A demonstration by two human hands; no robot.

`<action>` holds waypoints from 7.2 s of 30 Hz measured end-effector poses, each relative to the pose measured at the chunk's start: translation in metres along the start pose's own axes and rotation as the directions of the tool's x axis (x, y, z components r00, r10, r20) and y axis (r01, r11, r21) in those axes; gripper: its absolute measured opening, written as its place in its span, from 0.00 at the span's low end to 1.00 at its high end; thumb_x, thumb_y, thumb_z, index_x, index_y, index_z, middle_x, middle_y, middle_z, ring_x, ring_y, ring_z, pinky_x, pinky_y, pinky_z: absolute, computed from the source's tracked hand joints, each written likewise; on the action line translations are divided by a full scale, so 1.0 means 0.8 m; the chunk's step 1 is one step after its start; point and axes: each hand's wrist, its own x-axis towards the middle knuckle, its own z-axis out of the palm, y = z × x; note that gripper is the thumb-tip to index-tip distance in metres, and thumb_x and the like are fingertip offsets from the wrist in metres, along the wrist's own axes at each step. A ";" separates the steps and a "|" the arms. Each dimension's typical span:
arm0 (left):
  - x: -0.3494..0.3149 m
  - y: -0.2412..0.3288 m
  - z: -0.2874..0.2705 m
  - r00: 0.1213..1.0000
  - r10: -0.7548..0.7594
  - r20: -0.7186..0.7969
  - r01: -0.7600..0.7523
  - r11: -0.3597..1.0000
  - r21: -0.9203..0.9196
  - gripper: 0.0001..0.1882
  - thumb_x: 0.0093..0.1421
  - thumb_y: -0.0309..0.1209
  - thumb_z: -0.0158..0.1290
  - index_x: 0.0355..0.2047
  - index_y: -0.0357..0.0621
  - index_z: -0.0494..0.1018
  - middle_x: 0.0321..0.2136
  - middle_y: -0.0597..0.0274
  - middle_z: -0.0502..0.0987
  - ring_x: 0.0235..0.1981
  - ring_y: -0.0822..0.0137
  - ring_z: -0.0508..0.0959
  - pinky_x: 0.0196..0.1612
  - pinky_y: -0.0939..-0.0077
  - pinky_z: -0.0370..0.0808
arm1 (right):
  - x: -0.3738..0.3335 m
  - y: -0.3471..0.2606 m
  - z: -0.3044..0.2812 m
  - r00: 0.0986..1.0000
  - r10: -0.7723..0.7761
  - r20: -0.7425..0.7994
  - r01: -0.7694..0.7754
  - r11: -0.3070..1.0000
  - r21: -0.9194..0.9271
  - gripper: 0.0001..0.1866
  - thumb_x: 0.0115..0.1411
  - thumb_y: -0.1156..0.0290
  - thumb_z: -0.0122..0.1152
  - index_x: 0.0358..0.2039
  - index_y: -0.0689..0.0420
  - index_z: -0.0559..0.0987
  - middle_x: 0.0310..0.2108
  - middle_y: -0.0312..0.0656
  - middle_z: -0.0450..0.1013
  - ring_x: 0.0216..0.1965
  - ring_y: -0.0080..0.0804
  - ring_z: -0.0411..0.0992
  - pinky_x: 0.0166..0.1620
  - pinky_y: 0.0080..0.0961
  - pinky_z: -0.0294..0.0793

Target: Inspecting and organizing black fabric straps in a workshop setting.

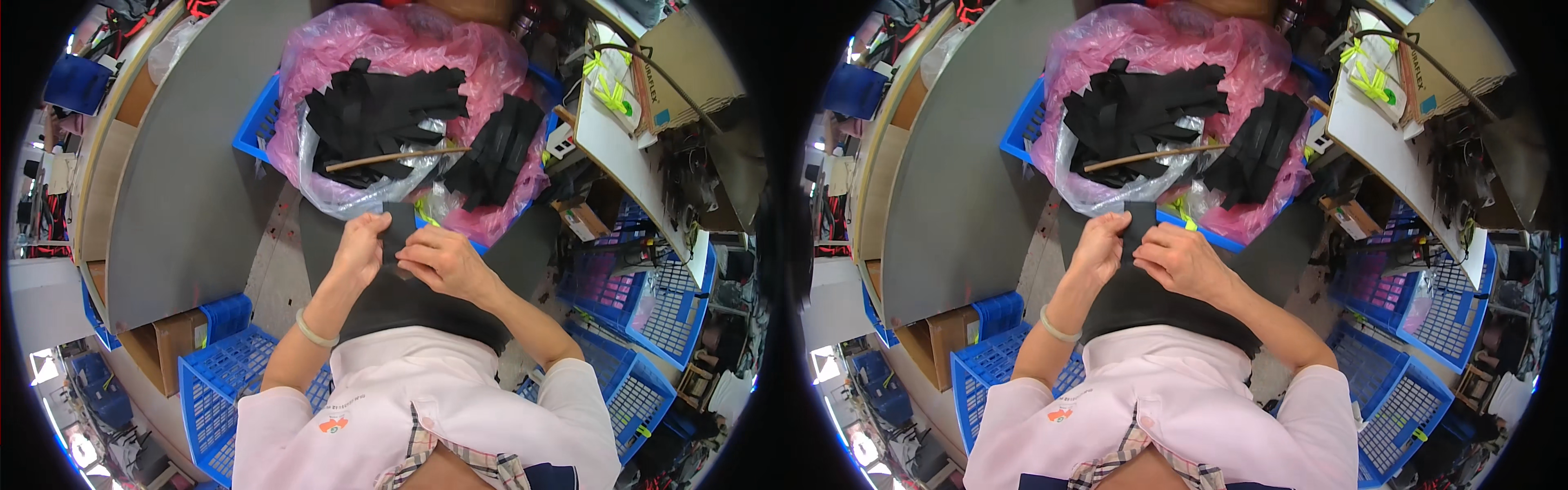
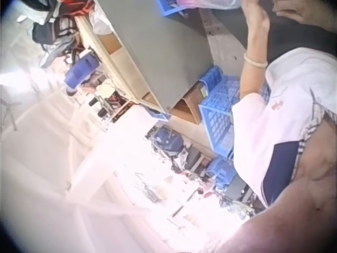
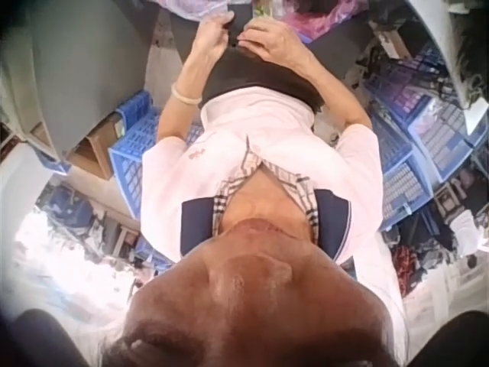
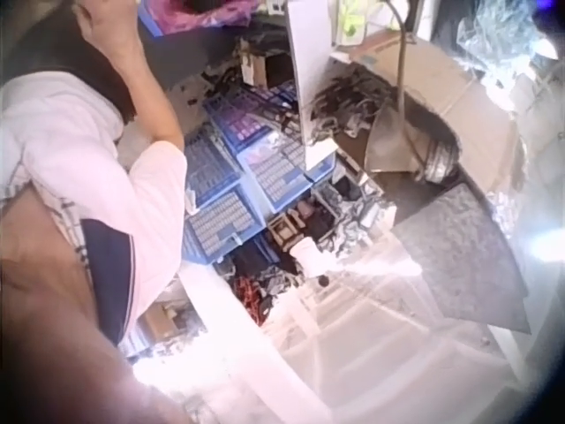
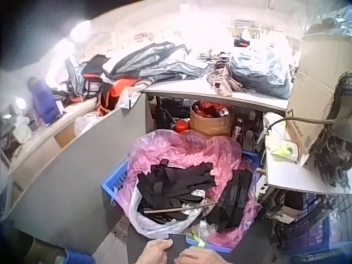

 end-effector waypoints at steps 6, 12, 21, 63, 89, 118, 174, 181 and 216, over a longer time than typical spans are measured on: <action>0.011 -0.009 -0.011 0.962 -0.271 0.002 0.271 0.961 -0.055 0.04 0.59 0.22 0.45 0.31 0.35 0.70 0.30 0.55 0.74 0.31 0.66 0.75 0.36 0.73 0.76 | -0.003 0.017 -0.009 0.972 0.018 0.235 -0.068 0.977 0.204 0.07 0.46 0.76 0.64 0.28 0.59 0.78 0.28 0.40 0.70 0.29 0.38 0.71 0.31 0.29 0.71; 0.011 0.002 -0.008 0.912 -0.409 -0.034 0.400 0.904 -0.149 0.06 0.62 0.23 0.42 0.34 0.31 0.67 0.32 0.53 0.73 0.32 0.63 0.76 0.39 0.69 0.77 | -0.008 0.006 0.010 0.978 -0.181 0.101 0.195 0.969 -0.154 0.16 0.39 0.78 0.62 0.33 0.59 0.74 0.25 0.40 0.66 0.27 0.35 0.70 0.28 0.30 0.70; 0.008 -0.009 -0.012 0.931 -0.366 -0.009 0.366 0.931 0.004 0.09 0.62 0.23 0.40 0.34 0.26 0.68 0.34 0.50 0.73 0.34 0.60 0.77 0.37 0.65 0.80 | 0.006 0.011 0.013 0.988 -0.103 0.112 0.135 0.930 -0.343 0.24 0.39 0.73 0.64 0.41 0.54 0.72 0.24 0.39 0.66 0.28 0.35 0.70 0.27 0.31 0.71; -0.014 -0.044 0.067 0.937 0.350 0.007 -0.348 0.929 0.123 0.20 0.46 0.19 0.57 0.42 0.24 0.70 0.49 0.50 0.68 0.45 0.66 0.72 0.42 0.79 0.73 | 0.010 0.039 -0.004 0.831 0.267 -0.489 -0.296 0.955 0.020 0.08 0.47 0.80 0.57 0.31 0.63 0.73 0.29 0.48 0.70 0.28 0.48 0.72 0.28 0.36 0.73; 0.009 -0.062 0.065 0.619 0.723 0.307 -0.502 0.064 0.862 0.03 0.47 0.22 0.49 0.24 0.35 0.72 0.23 0.55 0.73 0.27 0.56 0.73 0.31 0.65 0.70 | -0.009 0.033 0.014 0.782 0.423 -0.458 -0.524 0.843 -0.117 0.04 0.48 0.80 0.54 0.28 0.63 0.75 0.26 0.48 0.71 0.27 0.49 0.72 0.31 0.38 0.72; 0.012 -0.073 0.041 0.736 0.543 0.403 -0.373 -0.172 0.912 0.04 0.53 0.25 0.50 0.26 0.37 0.70 0.25 0.50 0.72 0.24 0.49 0.75 0.27 0.60 0.72 | -0.047 0.067 0.068 0.427 0.903 0.036 -0.221 0.066 0.973 0.01 0.53 0.77 0.59 0.26 0.59 0.76 0.18 0.29 0.65 0.17 0.17 0.61 0.20 0.16 0.58; -0.026 0.023 0.075 0.939 0.051 0.340 -0.032 0.998 -0.063 0.06 0.57 0.26 0.54 0.27 0.38 0.69 0.14 0.67 0.68 0.09 0.78 0.65 0.11 0.89 0.57 | 0.023 0.012 -0.016 0.672 0.630 -0.388 -0.178 0.646 0.742 0.16 0.50 0.85 0.53 0.41 0.63 0.76 0.30 0.35 0.72 0.25 0.14 0.68 0.27 0.10 0.68; -0.018 0.020 0.067 0.948 0.113 0.298 -0.086 0.991 -0.101 0.05 0.57 0.26 0.53 0.28 0.37 0.70 0.14 0.67 0.68 0.10 0.76 0.67 0.12 0.87 0.59 | 0.021 -0.004 -0.021 0.618 0.735 -0.278 -0.076 0.408 0.910 0.15 0.51 0.84 0.57 0.41 0.64 0.75 0.28 0.34 0.71 0.21 0.13 0.65 0.22 0.09 0.62; -0.002 0.034 0.068 0.935 0.171 0.310 -0.097 0.966 -0.239 0.09 0.60 0.29 0.52 0.23 0.43 0.67 0.12 0.70 0.64 0.08 0.76 0.63 0.10 0.87 0.58 | 0.040 0.008 -0.025 0.882 0.454 0.128 0.023 -0.312 0.950 0.17 0.54 0.82 0.52 0.46 0.67 0.71 0.15 0.29 0.62 0.10 0.10 0.57 0.14 0.10 0.53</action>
